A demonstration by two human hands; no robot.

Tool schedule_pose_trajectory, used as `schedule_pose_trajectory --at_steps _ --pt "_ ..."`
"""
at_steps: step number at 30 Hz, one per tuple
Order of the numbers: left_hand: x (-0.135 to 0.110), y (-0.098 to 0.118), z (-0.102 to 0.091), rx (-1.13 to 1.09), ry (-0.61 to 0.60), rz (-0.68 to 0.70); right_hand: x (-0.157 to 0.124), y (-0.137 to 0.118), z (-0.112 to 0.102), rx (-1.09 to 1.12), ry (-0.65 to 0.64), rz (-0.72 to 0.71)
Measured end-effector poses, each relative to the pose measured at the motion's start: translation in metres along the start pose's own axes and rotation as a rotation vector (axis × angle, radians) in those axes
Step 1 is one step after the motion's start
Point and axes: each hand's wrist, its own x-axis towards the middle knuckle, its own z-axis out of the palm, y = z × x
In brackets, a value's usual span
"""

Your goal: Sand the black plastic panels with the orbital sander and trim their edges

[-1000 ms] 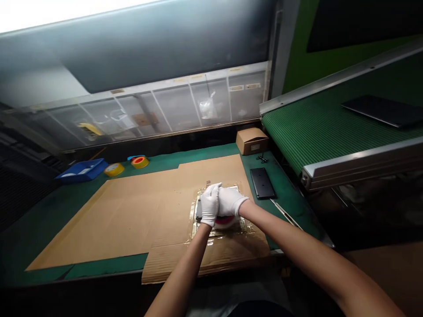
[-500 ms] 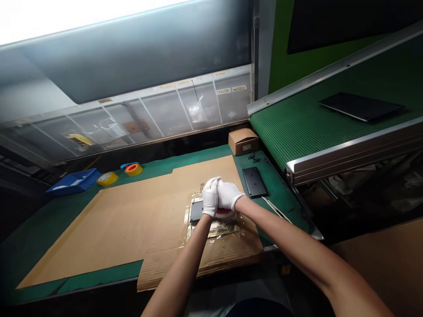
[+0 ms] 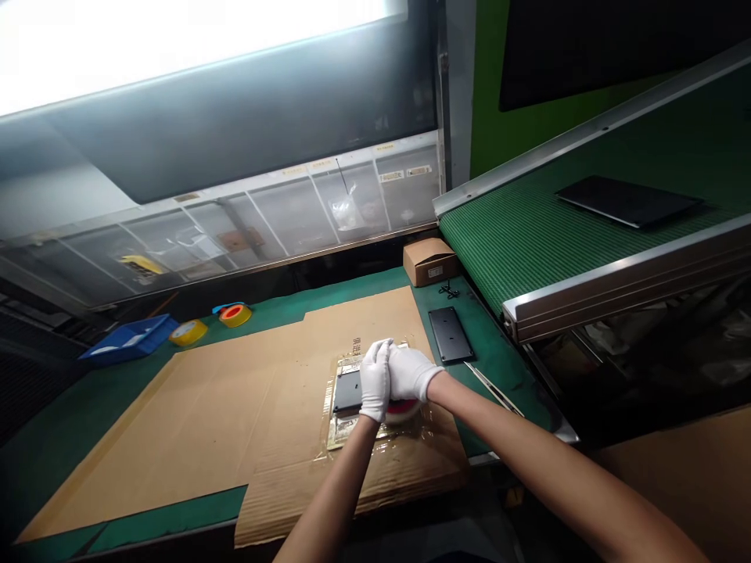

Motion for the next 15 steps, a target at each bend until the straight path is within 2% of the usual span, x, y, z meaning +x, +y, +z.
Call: schedule_pose_trajectory --at_steps 5,11,15 --pt "0.008 -0.004 0.010 -0.069 -0.015 -0.023 0.003 0.005 -0.005 0.010 0.023 0.153" --pt "-0.021 -0.003 0.004 -0.090 0.028 -0.046 -0.012 0.001 0.010 0.015 0.024 0.000" --pt "-0.004 -0.003 0.009 -0.144 -0.016 -0.085 0.000 0.006 0.007 0.086 0.056 0.149"
